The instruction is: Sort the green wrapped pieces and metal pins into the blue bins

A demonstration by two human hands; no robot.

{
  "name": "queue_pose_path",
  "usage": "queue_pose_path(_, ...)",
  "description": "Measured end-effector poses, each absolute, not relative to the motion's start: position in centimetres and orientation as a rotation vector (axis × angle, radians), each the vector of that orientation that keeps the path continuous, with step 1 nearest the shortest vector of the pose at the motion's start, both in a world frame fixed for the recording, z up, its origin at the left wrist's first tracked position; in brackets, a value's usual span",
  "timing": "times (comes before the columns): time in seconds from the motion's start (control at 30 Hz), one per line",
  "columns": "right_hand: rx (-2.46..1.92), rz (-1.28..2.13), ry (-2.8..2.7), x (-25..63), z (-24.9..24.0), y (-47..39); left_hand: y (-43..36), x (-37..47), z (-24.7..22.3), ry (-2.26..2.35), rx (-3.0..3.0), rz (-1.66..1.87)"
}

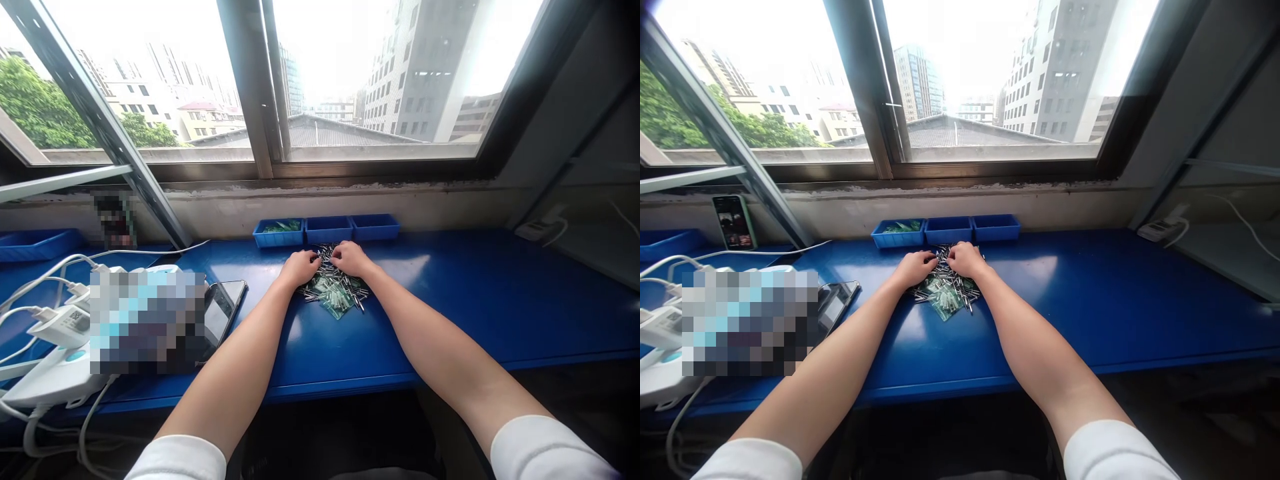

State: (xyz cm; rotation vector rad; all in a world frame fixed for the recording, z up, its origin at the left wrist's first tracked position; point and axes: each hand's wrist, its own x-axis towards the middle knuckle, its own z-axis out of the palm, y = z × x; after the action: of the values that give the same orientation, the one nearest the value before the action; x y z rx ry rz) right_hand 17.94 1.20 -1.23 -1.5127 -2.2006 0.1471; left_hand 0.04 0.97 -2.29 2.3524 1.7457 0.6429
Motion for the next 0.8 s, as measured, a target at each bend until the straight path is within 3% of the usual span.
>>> queue_pose_path(0.17,-1.557,0.093,-2.22,17.7,-1.2,0.9,1.1,0.3,-2.4,1.722,2.4,0.671)
queue_pose_path(0.37,-1.443,0.019,-2.119,17.7,-1.1,0.7,0.6,0.8,-1.8,1.569,2.451,1.025)
queue_pose_path(0.53,-1.326,0.003,-2.068,17.6,-0.6,0.6,-0.3,1.3,-0.8,1.43,2.457,1.084)
queue_pose_path(0.8,-1.145,0.47,-1.821,17.6,-0.3,0.0,-0.4,1.3,-0.7,1.534,2.422,1.001)
